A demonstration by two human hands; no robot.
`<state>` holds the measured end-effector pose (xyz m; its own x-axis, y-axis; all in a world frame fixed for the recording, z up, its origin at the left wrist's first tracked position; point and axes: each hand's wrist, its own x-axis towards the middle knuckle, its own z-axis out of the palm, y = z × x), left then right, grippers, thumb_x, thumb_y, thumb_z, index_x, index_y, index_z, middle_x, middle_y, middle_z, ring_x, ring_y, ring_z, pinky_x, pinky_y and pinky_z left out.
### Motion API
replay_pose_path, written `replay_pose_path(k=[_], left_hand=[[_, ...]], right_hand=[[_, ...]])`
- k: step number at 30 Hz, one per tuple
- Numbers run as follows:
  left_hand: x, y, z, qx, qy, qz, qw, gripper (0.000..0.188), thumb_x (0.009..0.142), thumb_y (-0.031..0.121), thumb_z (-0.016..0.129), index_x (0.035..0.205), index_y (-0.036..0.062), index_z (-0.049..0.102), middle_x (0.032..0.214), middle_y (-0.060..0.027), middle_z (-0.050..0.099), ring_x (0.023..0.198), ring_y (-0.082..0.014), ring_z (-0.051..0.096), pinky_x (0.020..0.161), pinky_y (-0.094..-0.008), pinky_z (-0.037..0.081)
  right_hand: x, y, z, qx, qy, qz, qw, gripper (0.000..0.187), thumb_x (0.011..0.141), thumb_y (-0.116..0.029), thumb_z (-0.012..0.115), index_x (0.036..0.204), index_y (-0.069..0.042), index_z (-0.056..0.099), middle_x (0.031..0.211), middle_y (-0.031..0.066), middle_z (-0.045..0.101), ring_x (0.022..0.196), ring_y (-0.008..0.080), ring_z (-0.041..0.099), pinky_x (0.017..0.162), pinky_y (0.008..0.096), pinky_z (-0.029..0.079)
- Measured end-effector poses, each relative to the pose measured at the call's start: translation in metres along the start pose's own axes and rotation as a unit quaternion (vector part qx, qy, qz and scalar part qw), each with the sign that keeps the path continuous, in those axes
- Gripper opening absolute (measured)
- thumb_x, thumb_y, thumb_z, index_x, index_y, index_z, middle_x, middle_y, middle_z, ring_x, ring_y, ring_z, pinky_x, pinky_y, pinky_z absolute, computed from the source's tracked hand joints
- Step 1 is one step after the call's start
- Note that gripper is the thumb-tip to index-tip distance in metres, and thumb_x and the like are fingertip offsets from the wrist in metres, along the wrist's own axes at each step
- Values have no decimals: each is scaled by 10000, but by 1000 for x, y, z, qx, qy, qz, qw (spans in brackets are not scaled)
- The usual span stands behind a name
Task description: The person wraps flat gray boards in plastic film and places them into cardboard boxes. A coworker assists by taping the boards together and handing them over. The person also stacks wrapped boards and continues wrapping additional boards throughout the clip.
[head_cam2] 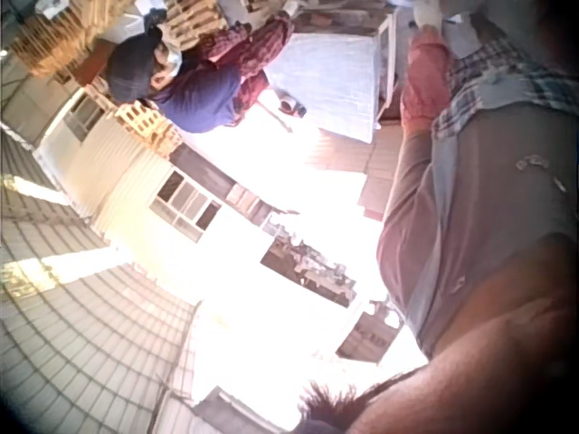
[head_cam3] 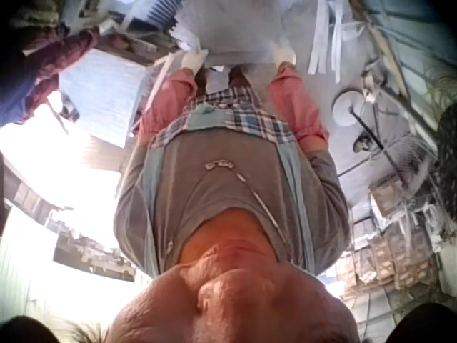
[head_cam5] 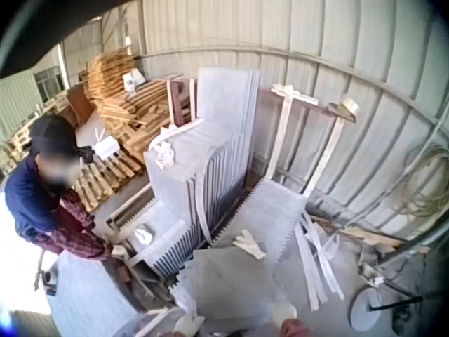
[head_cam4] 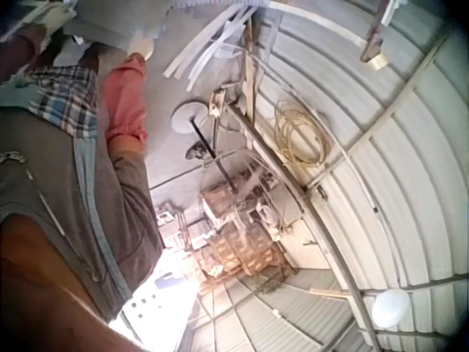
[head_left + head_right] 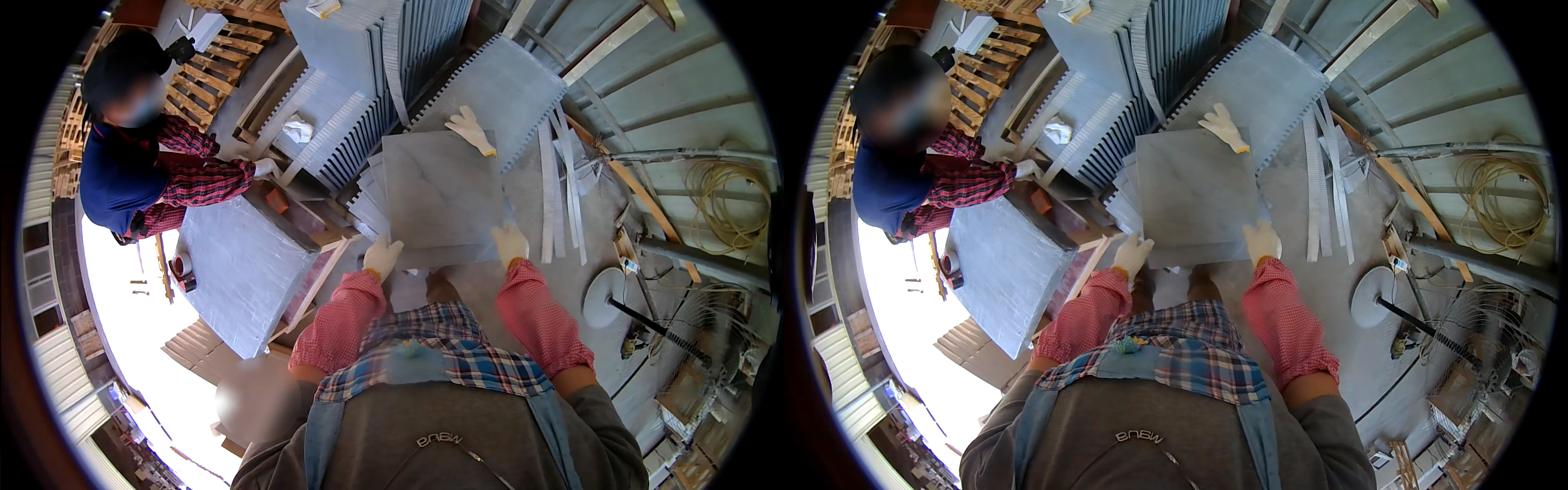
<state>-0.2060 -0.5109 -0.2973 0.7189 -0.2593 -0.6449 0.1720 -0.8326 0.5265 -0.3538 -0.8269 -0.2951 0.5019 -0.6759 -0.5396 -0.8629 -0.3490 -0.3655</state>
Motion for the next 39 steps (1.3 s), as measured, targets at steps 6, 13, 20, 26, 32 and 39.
replay_pose_path(k=[6, 13, 20, 26, 32, 39], left_hand=[[3, 12, 18, -35, 37, -19, 998, 679, 904, 421, 647, 1455, 40, 540, 1292, -299, 665, 1240, -465, 612, 1065, -503, 463], [3, 16, 16, -34, 41, -58, 997, 678, 892, 484, 681, 1370, 11, 596, 1308, -287, 664, 1237, -437, 627, 1056, -493, 476], [20, 14, 23, -17, 56, -97, 994, 694, 919, 501, 670, 1384, -8, 588, 1301, -281, 670, 1234, -436, 626, 1063, -473, 465], [35, 12, 35, -31, 51, -101, 993, 623, 907, 438, 679, 1257, -76, 650, 1188, -301, 705, 1150, -448, 659, 1003, -482, 489], [32, 13, 26, -7, 59, -94, 994, 599, 896, 430, 690, 1232, -66, 671, 1179, -300, 707, 1148, -457, 654, 1008, -487, 485], [34, 12, 20, -16, 38, -120, 992, 636, 871, 455, 663, 1264, -46, 665, 1270, -303, 677, 1230, -444, 626, 1065, -483, 471]], right_hand=[[27, -2, -7, -3, 20, -25, 999, 684, 903, -503, 639, 1428, -69, 585, 1372, 265, 628, 1254, 451, 604, 1052, 498, 478], [20, 1, 11, -37, -3, -28, 999, 722, 913, -453, 661, 1493, -52, 507, 1425, 266, 580, 1301, 441, 572, 1091, 500, 463], [43, 4, 16, -46, -30, -12, 998, 658, 919, -427, 642, 1449, -44, 572, 1384, 272, 613, 1260, 445, 603, 1077, 501, 479], [45, -1, 9, -34, -24, -3, 999, 684, 922, -447, 616, 1450, -13, 573, 1368, 295, 627, 1258, 466, 607, 1072, 495, 479], [31, -20, 5, -26, -33, 38, 998, 702, 910, -448, 627, 1456, -10, 572, 1432, 278, 595, 1309, 444, 583, 1106, 472, 458], [24, -20, 10, -39, -37, 45, 998, 704, 902, -435, 650, 1465, -22, 563, 1438, 298, 569, 1307, 454, 572, 1090, 491, 477]])
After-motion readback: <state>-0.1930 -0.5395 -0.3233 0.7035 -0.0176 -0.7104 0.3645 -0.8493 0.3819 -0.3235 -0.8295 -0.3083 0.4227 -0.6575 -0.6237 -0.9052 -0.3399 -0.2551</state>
